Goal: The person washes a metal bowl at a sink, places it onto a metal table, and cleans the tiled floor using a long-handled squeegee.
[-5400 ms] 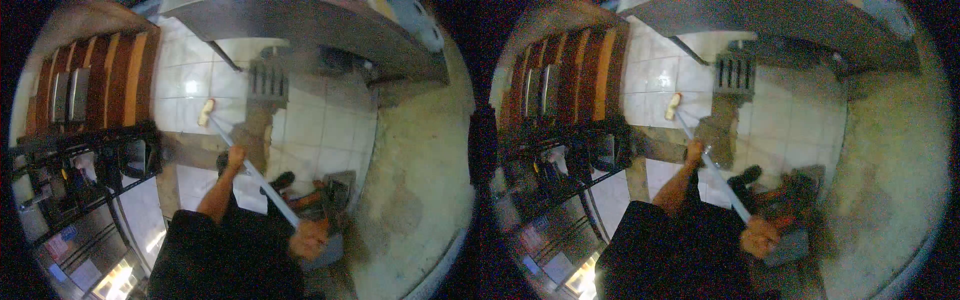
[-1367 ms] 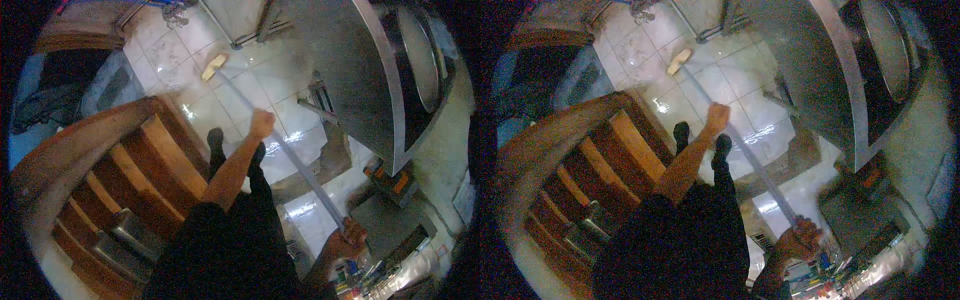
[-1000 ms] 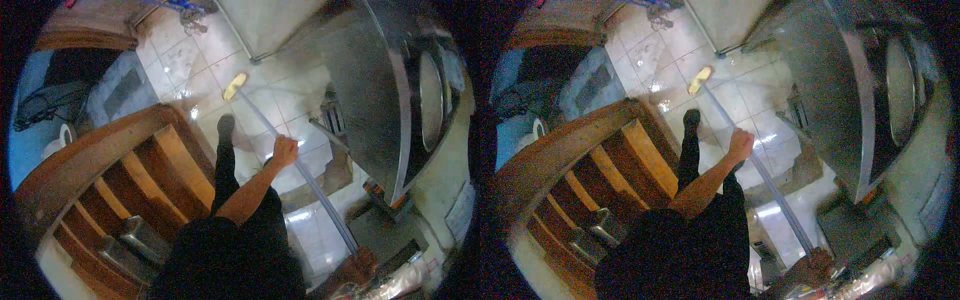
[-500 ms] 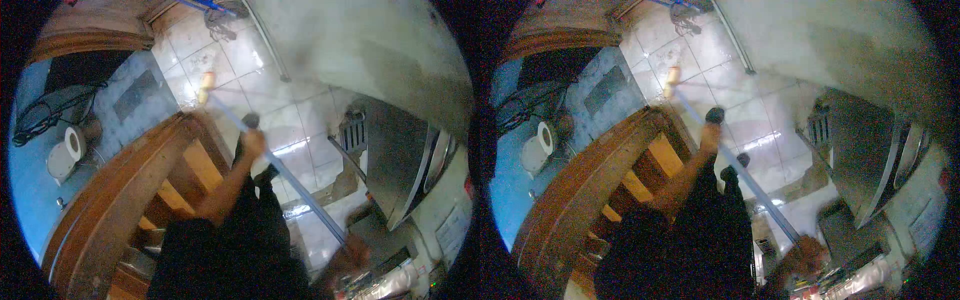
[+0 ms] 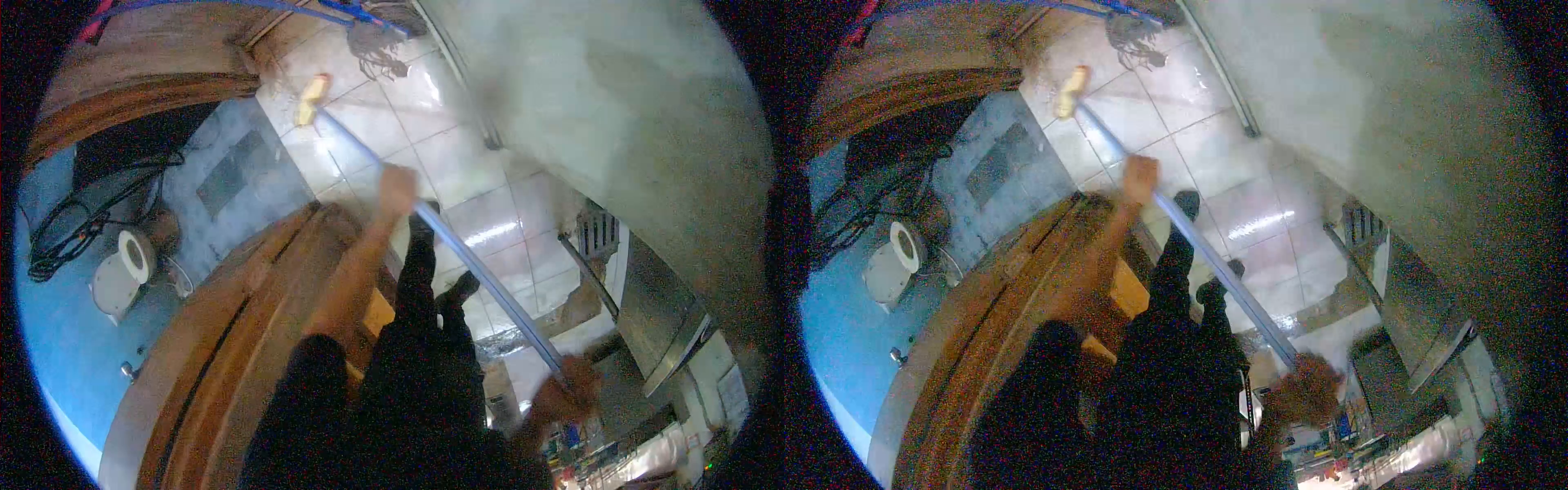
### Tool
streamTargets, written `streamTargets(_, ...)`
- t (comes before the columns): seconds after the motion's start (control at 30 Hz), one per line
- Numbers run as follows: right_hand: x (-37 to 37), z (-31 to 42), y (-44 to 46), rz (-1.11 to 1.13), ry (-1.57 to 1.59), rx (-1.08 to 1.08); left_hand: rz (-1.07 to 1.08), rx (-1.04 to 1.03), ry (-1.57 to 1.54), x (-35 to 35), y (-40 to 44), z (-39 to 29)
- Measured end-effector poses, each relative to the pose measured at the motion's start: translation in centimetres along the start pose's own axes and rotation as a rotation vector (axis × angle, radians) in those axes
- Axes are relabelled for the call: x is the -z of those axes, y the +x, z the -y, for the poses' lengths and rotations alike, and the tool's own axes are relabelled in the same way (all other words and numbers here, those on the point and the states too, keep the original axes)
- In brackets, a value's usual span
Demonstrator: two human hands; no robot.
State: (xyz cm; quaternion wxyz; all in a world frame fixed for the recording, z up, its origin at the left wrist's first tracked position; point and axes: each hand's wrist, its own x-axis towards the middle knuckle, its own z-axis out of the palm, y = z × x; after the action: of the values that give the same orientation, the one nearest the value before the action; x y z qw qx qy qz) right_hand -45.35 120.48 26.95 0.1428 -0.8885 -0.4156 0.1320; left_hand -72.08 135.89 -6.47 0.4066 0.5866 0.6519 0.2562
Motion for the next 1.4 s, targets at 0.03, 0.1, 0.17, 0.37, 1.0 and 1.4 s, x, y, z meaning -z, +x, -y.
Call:
streamTargets(0.03,1.3,-0.6,-0.4,-0.042,0.155,-0.004,-0.1,-0.262,0.107,-0.6,-1.3,-3.7)
streamTargets(0.1,3.5,-2.0,-0.4,-0.118,0.471,0.009,-0.119,-0.275,-0.058,-0.9,-1.0,-8.7)
streamTargets(0.17,4.4,-1.0,0.4,-0.214,0.749,-0.075,-0.13,-0.303,0.05,-0.7,1.3,-6.6)
streamTargets(0.37,-10.1,12.0,4.7,0.0,1.681,-0.142,-0.185,-0.481,0.515,8.6,17.4,0.8)
streamTargets(1.0,9.2,1.9,-3.2,0.501,0.441,0.014,-0.07,-0.06,-0.215,5.7,-4.3,-2.9)
streamTargets(1.4,28.4,-17.8,-14.5,-0.482,1.434,0.057,0.233,-0.594,-0.059,-24.1,-31.1,-26.7)
